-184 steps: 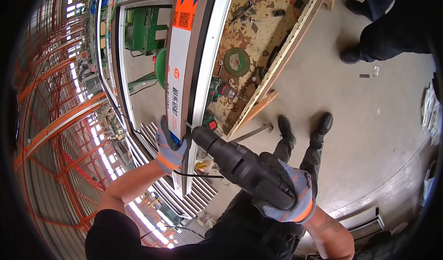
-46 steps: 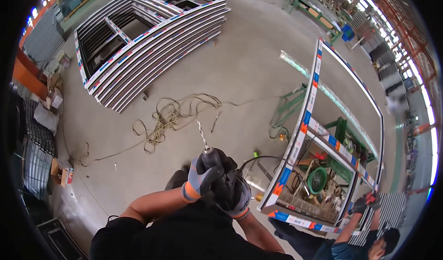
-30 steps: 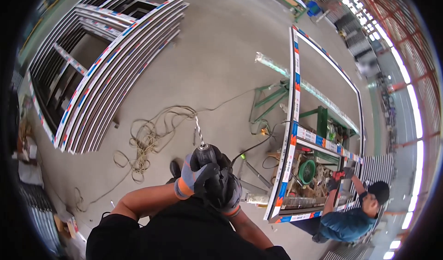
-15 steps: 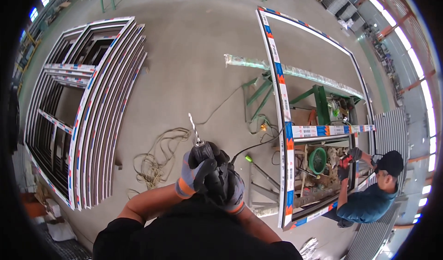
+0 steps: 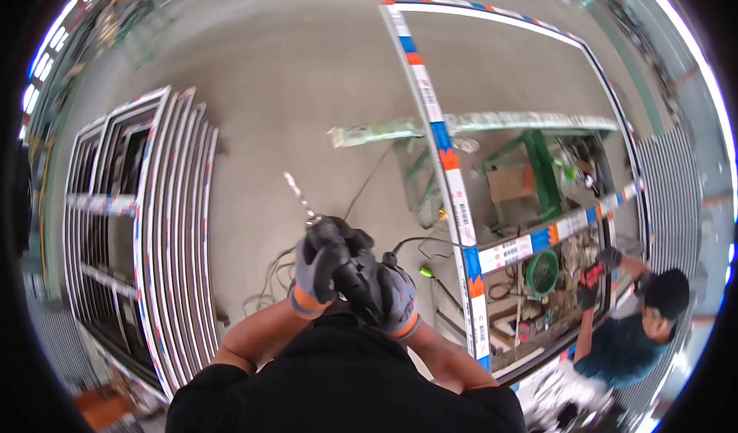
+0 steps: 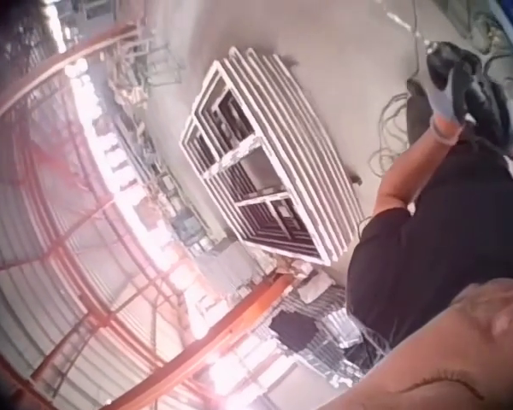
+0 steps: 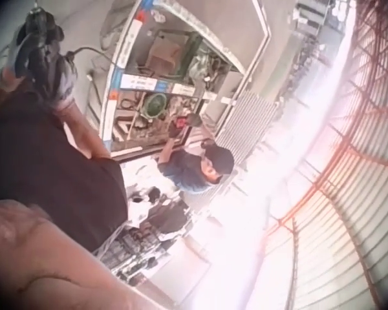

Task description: Assembling and moving metal frames in a factory setting.

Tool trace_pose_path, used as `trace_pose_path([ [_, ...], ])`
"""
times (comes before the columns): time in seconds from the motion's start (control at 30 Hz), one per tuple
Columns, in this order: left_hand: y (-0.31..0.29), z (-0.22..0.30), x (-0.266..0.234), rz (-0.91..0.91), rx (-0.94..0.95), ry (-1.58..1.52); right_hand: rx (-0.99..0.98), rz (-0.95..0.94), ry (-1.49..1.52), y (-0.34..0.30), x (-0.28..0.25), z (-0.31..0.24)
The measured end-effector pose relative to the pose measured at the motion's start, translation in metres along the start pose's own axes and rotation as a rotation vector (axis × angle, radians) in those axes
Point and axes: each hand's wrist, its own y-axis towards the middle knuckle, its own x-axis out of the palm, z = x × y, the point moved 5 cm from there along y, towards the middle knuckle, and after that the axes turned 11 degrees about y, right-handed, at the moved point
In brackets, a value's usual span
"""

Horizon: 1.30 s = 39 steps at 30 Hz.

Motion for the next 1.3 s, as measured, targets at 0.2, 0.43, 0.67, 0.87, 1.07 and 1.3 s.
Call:
trace_pose_path([
  [0.2, 0.128, -0.021, -0.023, -0.042, -0.044, -0.2, -0.037, 0.207, 0.152, 0.093, -0.026, 0.049],
  [0.43, 0.245, -0.03, 0.032, -0.602, -0.305, -0.212, 0.29, 0.466, 0.073, 0.136, -0.053, 0.075],
  [0.67, 0.325, -0.092, 0.09, -1.127, -0.122, 0.503, 0.613, 0.99, 0.294, 0.1, -0.075, 0.108],
  [0.87, 0.438, -0.213, 0.092, -0.82, 0.259, 1.077, 0.841, 1.264, 0.114, 0.04, -0.12, 0.177],
  [1.07, 0.485, -0.287, 0.083, -0.808, 0.74, 1.587, 0.766, 1.454, 0.215, 0.004, -0.209, 0.291],
  [1.3, 0.474, -0.295, 0.098, -0.897, 0.887, 1.516, 1.067, 1.44, -0.212, -0.113, -0.328, 0.526],
])
